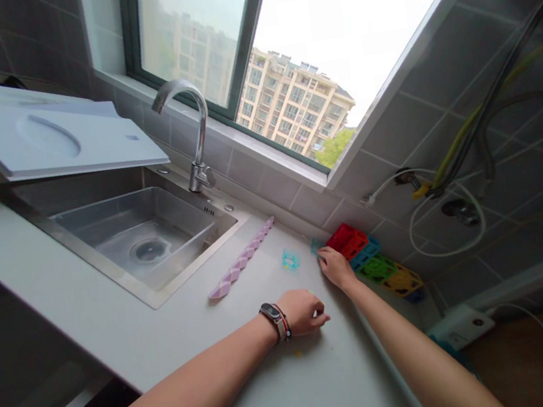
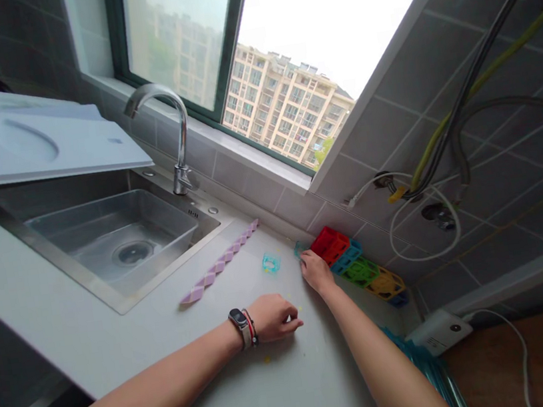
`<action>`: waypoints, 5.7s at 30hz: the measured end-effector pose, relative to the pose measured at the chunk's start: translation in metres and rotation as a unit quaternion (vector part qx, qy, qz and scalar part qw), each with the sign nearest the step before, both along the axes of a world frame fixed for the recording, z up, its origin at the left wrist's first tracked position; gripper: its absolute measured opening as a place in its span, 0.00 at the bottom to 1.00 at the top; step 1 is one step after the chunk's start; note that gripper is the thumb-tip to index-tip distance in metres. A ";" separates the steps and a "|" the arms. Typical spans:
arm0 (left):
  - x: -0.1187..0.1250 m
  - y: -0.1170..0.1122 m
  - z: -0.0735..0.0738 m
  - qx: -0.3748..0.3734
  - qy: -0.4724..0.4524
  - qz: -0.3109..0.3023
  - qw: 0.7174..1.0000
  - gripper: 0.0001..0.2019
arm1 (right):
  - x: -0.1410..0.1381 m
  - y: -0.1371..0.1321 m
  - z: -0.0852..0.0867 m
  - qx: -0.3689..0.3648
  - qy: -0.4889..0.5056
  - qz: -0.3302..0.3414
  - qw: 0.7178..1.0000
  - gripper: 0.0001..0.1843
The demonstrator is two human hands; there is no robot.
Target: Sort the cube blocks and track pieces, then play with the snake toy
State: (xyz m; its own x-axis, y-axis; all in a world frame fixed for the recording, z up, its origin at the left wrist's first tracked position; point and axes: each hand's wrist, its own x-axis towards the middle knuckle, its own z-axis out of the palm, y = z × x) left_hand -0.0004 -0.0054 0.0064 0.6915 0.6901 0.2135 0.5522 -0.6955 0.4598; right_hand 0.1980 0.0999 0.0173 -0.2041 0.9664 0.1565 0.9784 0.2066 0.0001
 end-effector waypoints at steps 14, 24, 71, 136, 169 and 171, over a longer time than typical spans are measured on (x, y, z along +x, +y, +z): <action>0.000 0.004 -0.003 0.008 -0.022 -0.004 1.000 0.16 | 0.062 -0.152 0.004 -0.023 0.113 0.070 0.991 0.14; 0.000 0.005 -0.004 0.008 -0.044 -0.002 0.999 0.17 | 0.100 -0.199 0.038 -0.022 0.087 0.042 0.995 0.14; -0.003 0.009 0.003 -0.014 -0.024 -0.018 0.999 0.19 | 0.270 -0.033 0.063 -0.140 -0.084 -0.271 0.949 0.12; 0.000 -0.018 0.009 -0.049 -0.020 -0.096 0.994 0.20 | -0.089 -0.078 0.071 -0.106 0.184 0.189 0.959 0.31; 0.002 -0.010 0.003 -0.025 -0.027 -0.096 0.995 0.17 | 0.099 -0.058 0.066 -0.087 -0.022 0.010 0.996 0.41; 0.003 -0.010 0.002 -0.026 -0.030 -0.094 0.995 0.17 | 0.097 -0.055 0.072 -0.109 -0.056 0.008 0.992 0.44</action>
State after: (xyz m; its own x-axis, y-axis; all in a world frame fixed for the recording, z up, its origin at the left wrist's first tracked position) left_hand 0.0025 -0.0150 0.0083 0.7965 0.5609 0.2259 0.3853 -0.7586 0.5254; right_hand 0.2952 0.0450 0.0894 -0.2242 0.9711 -0.0812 0.9714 0.2294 0.0613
